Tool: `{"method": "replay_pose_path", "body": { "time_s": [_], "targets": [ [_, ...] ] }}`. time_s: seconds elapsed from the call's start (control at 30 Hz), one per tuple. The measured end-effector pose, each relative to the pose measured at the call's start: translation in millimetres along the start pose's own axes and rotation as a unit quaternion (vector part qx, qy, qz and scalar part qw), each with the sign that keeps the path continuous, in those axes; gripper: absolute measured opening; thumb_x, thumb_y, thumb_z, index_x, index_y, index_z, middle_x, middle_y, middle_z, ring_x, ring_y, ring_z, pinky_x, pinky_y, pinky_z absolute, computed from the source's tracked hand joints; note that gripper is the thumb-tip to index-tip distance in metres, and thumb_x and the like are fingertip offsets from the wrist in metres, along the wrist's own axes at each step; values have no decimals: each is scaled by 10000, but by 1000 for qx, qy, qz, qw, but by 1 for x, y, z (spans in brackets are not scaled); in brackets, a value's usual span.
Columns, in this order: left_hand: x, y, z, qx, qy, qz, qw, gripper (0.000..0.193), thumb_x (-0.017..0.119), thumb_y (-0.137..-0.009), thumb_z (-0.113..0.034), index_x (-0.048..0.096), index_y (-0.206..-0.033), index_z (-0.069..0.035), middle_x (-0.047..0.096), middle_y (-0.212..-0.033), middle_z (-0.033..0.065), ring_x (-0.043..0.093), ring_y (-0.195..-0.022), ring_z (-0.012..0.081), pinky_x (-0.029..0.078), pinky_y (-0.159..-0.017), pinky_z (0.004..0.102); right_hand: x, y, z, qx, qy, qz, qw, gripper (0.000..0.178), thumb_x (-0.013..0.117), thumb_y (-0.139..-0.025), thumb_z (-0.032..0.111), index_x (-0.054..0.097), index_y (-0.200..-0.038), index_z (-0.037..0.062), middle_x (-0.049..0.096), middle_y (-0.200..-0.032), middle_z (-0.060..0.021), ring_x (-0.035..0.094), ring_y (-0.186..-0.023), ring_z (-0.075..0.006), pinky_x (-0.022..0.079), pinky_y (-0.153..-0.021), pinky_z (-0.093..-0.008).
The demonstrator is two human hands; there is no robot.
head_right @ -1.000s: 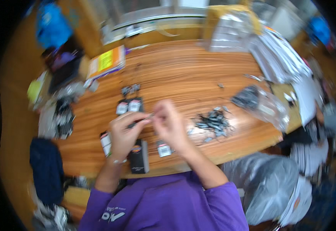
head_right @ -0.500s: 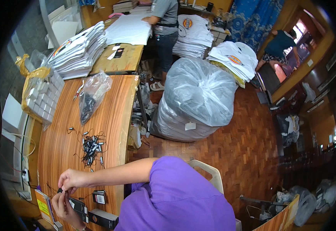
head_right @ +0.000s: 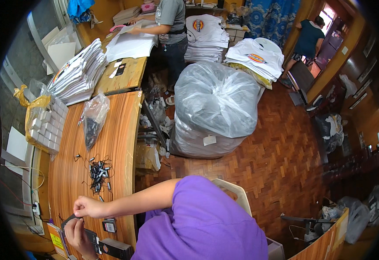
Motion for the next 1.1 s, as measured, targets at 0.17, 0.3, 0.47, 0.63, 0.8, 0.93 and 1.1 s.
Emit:
{"method": "replay_pose_path", "body": {
  "time_s": [0.17,0.3,0.47,0.63,0.8,0.93,1.1],
  "targets": [
    [-1,3,-7,23,3,7,1000,178,591,-705,20,660,-856,-44,643,-858,99,607,-807,266,466,-741,371,-8,-9,43,-159,89,-17,983,176,555,-887,192,516,-816,35,480,-857,-37,449,-754,-120,384,-701,-243],
    [-6,9,-10,-7,33,-31,999,163,631,-707,62,653,-838,-32,642,-825,105,604,-770,260,478,-709,358,-19,-13,97,-115,-117,35,986,177,518,-916,206,473,-871,40,506,-697,-19,435,-584,-77,352,-534,-194],
    [-7,21,-6,-131,76,-101,983,171,652,-735,63,658,-893,-5,627,-809,123,597,-692,238,490,-605,317,-9,-11,99,-110,-216,60,968,136,505,-920,183,446,-875,69,484,-562,1,362,-412,-26,274,-369,-174],
    [-4,30,-5,-163,71,-147,973,175,659,-766,25,649,-941,24,620,-805,128,589,-662,225,483,-568,304,-7,-5,112,-101,-267,38,958,150,528,-915,191,447,-888,67,498,-614,-5,358,-443,-27,271,-389,-165],
    [1,40,1,-191,80,-200,958,161,649,-788,15,634,-947,32,624,-813,121,579,-677,198,472,-591,276,7,-16,110,-108,-255,62,959,136,535,-900,141,444,-916,40,524,-654,-27,453,-491,-47,365,-437,-167],
    [4,52,14,-290,134,-236,918,146,638,-796,27,628,-941,44,628,-841,105,560,-690,153,467,-609,259,23,-29,102,-135,-280,70,948,154,535,-860,47,419,-955,14,550,-676,-62,548,-504,-108,444,-469,-208],
    [12,66,26,-319,197,-263,889,162,605,-801,74,619,-960,47,628,-861,96,586,-739,158,494,-667,250,34,-25,113,-90,-246,105,959,167,567,-837,25,479,-970,-23,599,-786,-81,558,-581,-90,452,-523,-198]
  ]
}}
Point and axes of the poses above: each hand's wrist, its own y-axis away from the middle knuckle, its own x-axis out of the palm, z = x × y, the point moved 5 cm from there along -y, towards the middle knuckle
